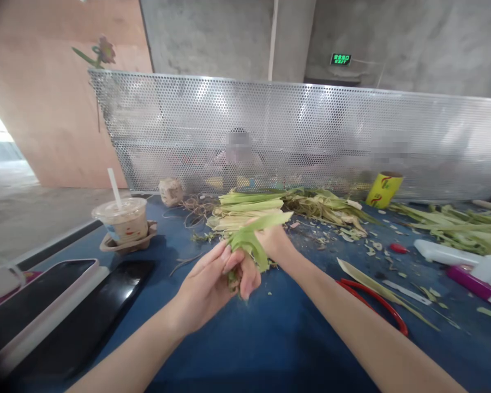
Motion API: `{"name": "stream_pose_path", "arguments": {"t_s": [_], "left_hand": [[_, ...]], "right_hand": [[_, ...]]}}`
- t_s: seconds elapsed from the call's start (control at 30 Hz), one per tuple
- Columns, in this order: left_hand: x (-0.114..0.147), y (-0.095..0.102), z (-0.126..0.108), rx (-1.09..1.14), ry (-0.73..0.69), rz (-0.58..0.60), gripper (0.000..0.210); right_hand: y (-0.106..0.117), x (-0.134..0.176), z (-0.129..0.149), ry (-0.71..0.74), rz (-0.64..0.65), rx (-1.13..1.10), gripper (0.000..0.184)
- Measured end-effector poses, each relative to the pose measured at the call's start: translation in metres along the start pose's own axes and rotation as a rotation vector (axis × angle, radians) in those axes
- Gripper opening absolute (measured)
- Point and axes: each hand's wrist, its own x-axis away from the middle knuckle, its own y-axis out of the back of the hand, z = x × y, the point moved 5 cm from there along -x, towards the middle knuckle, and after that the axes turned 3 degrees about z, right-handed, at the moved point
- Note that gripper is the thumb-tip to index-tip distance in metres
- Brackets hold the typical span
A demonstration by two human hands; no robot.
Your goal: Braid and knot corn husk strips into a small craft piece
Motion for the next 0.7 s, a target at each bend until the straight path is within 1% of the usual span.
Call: {"name": "stream_pose_path", "arguments": {"t_s": [0.07, 0.13, 0.17, 0.23, 0.33, 0.4, 0.47, 0.57, 0.63, 0.7], "left_hand": [[0.002, -0.006, 0.004, 0.043, 0.059, 0.1, 0.026], [0.005, -0.008, 0.008, 0.071, 0.123, 0.162, 0.027], [0.007, -0.008, 0.01, 0.076, 0.152, 0.164, 0.028], [0.011, -0.005, 0.014, 0.06, 0.205, 0.121, 0.029], [0.015, -0.001, 0.019, 0.028, 0.269, 0.079, 0.031], [0.015, -0.002, 0.019, 0.028, 0.288, 0.098, 0.034], [0.014, -0.004, 0.019, 0.034, 0.297, 0.125, 0.037], [0.013, -0.007, 0.017, 0.025, 0.322, 0.131, 0.037], [0.012, -0.008, 0.017, 0.009, 0.338, 0.136, 0.037], [0.012, -0.009, 0.017, 0.005, 0.336, 0.157, 0.039]], "right_hand": [[-0.025, -0.002, 0.016, 0.094, 0.174, 0.095, 0.009], [-0.055, -0.001, 0.033, 0.196, 0.337, 0.176, 0.015], [-0.07, 0.0, 0.039, 0.244, 0.407, 0.213, 0.018], [-0.097, 0.001, 0.046, 0.33, 0.512, 0.289, 0.023], [-0.124, 0.001, 0.04, 0.401, 0.583, 0.417, 0.028], [-0.131, 0.001, 0.03, 0.416, 0.604, 0.496, 0.03], [-0.133, 0.001, 0.019, 0.426, 0.634, 0.553, 0.028], [-0.133, 0.002, 0.008, 0.439, 0.683, 0.616, 0.015], [-0.132, 0.002, 0.004, 0.441, 0.684, 0.66, 0.011], [-0.131, 0.002, 0.002, 0.444, 0.675, 0.697, 0.012]]}}
